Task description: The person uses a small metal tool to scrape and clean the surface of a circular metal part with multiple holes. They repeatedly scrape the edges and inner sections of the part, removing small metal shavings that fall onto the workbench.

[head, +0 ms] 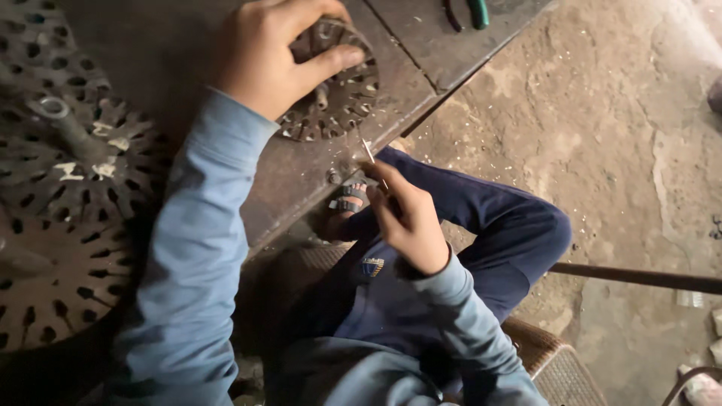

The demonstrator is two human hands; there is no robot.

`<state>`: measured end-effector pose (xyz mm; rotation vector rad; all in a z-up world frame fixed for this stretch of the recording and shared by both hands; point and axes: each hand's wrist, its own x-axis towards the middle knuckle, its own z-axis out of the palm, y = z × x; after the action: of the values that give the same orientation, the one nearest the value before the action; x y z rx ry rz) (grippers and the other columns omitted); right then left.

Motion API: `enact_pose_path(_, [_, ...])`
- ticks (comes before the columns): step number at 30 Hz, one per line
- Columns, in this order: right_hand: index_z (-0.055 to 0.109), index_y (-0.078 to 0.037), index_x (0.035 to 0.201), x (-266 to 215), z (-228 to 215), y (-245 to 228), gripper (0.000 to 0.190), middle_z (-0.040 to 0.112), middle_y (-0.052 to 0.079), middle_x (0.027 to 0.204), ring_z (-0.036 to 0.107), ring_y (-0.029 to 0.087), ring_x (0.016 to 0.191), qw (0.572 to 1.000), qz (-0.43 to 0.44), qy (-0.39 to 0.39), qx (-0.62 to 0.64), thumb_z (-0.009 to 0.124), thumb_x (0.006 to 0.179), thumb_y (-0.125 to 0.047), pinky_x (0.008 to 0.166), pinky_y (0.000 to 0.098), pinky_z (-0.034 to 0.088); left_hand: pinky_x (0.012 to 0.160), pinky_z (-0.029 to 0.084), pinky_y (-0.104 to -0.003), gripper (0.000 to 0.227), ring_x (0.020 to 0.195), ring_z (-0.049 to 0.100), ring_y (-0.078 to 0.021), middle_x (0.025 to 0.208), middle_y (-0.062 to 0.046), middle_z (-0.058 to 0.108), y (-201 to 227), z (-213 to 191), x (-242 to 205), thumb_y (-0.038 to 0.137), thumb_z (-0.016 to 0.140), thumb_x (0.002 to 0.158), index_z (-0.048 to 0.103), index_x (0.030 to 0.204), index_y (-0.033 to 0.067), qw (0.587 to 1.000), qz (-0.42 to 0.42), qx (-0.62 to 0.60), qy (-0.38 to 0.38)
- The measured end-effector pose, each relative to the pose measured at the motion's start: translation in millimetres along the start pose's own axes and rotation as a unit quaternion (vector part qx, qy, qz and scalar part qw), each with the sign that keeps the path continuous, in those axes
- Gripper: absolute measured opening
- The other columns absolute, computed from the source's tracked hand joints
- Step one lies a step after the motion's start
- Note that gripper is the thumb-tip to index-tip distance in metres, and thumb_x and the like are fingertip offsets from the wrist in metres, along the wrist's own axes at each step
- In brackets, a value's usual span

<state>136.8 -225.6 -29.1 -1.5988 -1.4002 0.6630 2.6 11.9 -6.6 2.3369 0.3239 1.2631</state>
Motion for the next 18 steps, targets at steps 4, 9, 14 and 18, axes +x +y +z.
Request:
enact_pose_path(4, [0.054,-0.003,0.141,0,6,-9,0.046,0.056,0.006,0.078,0.051,0.009,0.064,0.997,0.033,0.032,-0.057,0.060,0.096,0.001,0.063,0.0226,0.045,0.075,0.054,-0.041,0.031,0.087,0.072,-0.0290,0.099,-0.009,0.074,-2,6,-4,0.033,0.088,0.097,0.073,0.107,0.0081,0.998,-0.009,0.055,0.003])
enact_pose_path(9, [0.063,-0.003,0.135,14,7,-16,0.035,0.065,0.012,0.092,0.053,0.014,0.064,0.989,-0.042,0.080,-0.119,0.059,0.100,0.004,0.061,0.0251,0.046,0.073,0.055,-0.040,0.032,0.088,0.073,-0.0274,0.100,-0.008,0.075,-1,9,-5,0.035,0.087,0.097,0.072,0.111,0.0099,0.998,-0.040,0.040,0.018])
enact_pose_path(14, [0.066,-0.005,0.134,17,7,-20,0.037,0.064,0.016,0.094,0.065,0.027,0.071,0.972,-0.112,0.096,-0.181,0.062,0.099,0.006,0.065,0.0293,0.051,0.075,0.055,-0.041,0.031,0.093,0.073,-0.0297,0.104,-0.009,0.075,2,12,-2,0.034,0.086,0.098,0.071,0.108,0.0092,0.998,-0.014,0.056,0.035])
enact_pose_path(18, [0.070,-0.005,0.130,15,10,-23,0.042,0.059,0.014,0.081,0.063,0.030,0.065,0.942,-0.117,0.106,-0.296,0.066,0.091,0.007,0.061,0.0369,0.049,0.075,0.055,-0.042,0.030,0.092,0.073,-0.0292,0.104,-0.007,0.075,2,11,-3,0.035,0.087,0.097,0.071,0.107,0.0106,0.997,-0.013,0.064,0.036])
